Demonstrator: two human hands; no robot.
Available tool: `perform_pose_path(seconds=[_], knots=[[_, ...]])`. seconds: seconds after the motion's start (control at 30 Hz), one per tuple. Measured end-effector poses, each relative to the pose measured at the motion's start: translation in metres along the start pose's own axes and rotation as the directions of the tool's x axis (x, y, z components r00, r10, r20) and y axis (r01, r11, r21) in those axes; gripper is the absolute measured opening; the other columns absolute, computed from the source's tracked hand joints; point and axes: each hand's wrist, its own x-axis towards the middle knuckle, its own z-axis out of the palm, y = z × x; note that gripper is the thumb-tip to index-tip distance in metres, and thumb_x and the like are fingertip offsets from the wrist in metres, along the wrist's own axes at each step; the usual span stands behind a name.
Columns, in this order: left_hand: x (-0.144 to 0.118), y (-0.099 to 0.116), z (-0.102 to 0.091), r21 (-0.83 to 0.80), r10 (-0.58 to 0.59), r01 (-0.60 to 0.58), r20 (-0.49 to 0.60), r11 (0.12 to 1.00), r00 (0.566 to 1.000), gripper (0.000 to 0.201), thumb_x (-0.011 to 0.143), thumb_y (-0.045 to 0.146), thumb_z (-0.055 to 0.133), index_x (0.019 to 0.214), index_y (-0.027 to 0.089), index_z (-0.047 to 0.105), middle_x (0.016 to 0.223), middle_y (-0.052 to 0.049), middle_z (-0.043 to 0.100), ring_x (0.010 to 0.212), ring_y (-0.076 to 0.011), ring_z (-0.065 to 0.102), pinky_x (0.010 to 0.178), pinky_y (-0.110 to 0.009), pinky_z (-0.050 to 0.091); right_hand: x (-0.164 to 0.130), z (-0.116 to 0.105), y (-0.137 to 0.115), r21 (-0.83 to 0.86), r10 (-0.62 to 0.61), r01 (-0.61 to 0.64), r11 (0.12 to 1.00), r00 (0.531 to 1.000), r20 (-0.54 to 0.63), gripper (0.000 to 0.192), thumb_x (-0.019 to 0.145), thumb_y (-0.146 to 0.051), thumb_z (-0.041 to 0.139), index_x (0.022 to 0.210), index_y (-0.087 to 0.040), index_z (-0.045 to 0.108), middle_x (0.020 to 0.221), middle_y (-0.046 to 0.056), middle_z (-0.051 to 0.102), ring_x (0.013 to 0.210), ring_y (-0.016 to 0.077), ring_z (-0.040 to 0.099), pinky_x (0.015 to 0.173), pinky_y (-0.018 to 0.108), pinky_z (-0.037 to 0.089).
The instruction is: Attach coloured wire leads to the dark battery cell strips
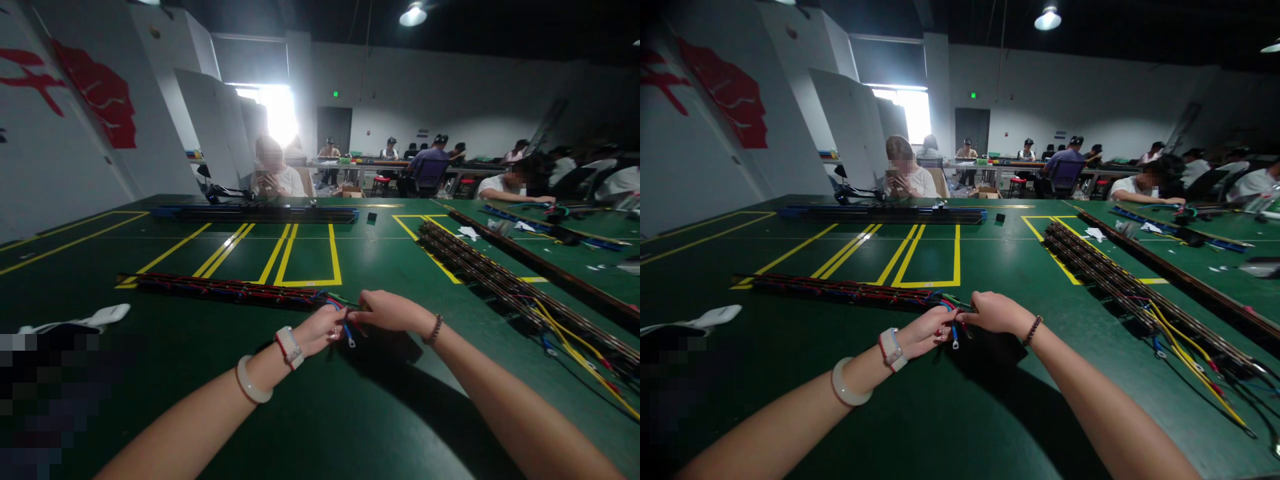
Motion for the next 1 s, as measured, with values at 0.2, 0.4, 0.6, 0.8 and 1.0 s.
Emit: perform_pose_path(seconds=[0.2, 0.4, 0.6, 0.8, 1.0], knots=[[-0.002, 0.005, -0.002, -0.040, -0.041, 0.040, -0.035, 0.998, 0.999, 0.012, 0.086, 0.022, 0.054, 0.084, 0.010, 0.056, 0.058, 0.004, 0.049, 0.036, 0.0001, 0.029, 0.035, -0.015, 0.018, 0.013, 0.003, 0.019, 0.013, 0.068, -0.067, 0.998, 0.984, -0.166, 0.023, 0.087, -0.031, 0.049, 0.093, -0.019, 0.068, 0.091, 0.007, 0.070, 0.080, 0.0178, 0.063, 0.066, 0.024, 0.041], [-0.004, 0.014, 0.001, -0.029, -0.038, 0.036, -0.051, 0.999, 0.998, 0.017, 0.091, 0.025, 0.045, 0.089, 0.011, 0.055, 0.059, 0.004, 0.050, 0.036, -0.0006, 0.034, 0.033, -0.015, 0.016, 0.023, 0.010, 0.028, -0.091, 0.049, -0.081, 0.993, 0.951, -0.304, 0.023, 0.088, -0.025, 0.049, 0.093, -0.018, 0.071, 0.092, 0.008, 0.070, 0.086, 0.0179, 0.062, 0.077, 0.025, 0.039], [-0.006, 0.019, -0.003, 0.141, -0.188, 0.178, 0.057, 0.974, 0.981, 0.015, 0.086, 0.025, 0.051, 0.085, 0.011, 0.056, 0.056, 0.006, 0.047, 0.034, 0.0000, 0.026, 0.033, -0.017, 0.011, 0.029, 0.020, 0.042, -0.180, 0.026, -0.099, 0.979, 0.929, -0.368, 0.023, 0.089, -0.023, 0.048, 0.087, -0.018, 0.071, 0.086, 0.007, 0.069, 0.088, 0.0179, 0.060, 0.095, 0.034, 0.028], [-0.004, 0.019, -0.004, 0.144, -0.225, 0.213, 0.073, 0.966, 0.972, 0.016, 0.088, 0.026, 0.048, 0.088, 0.011, 0.056, 0.059, 0.005, 0.049, 0.034, 0.0002, 0.024, 0.034, -0.017, 0.011, 0.032, 0.027, 0.052, -0.311, -0.043, -0.063, 0.948, 0.945, -0.323, 0.023, 0.090, -0.020, 0.046, 0.086, -0.020, 0.069, 0.082, 0.005, 0.067, 0.086, 0.0173, 0.058, 0.102, 0.041, 0.018], [0.001, 0.012, -0.003, 0.108, -0.183, 0.171, 0.106, 0.979, 0.977, 0.022, 0.089, 0.028, 0.047, 0.076, 0.011, 0.054, 0.056, 0.004, 0.050, 0.035, -0.0008, 0.028, 0.036, -0.017, 0.017, 0.024, 0.042, 0.047, -0.483, -0.252, 0.024, 0.875, 0.876, -0.412, 0.029, 0.090, -0.012, 0.040, 0.102, -0.018, 0.065, 0.096, 0.009, 0.062, 0.098, 0.0208, 0.051, 0.102, 0.041, 0.020]])
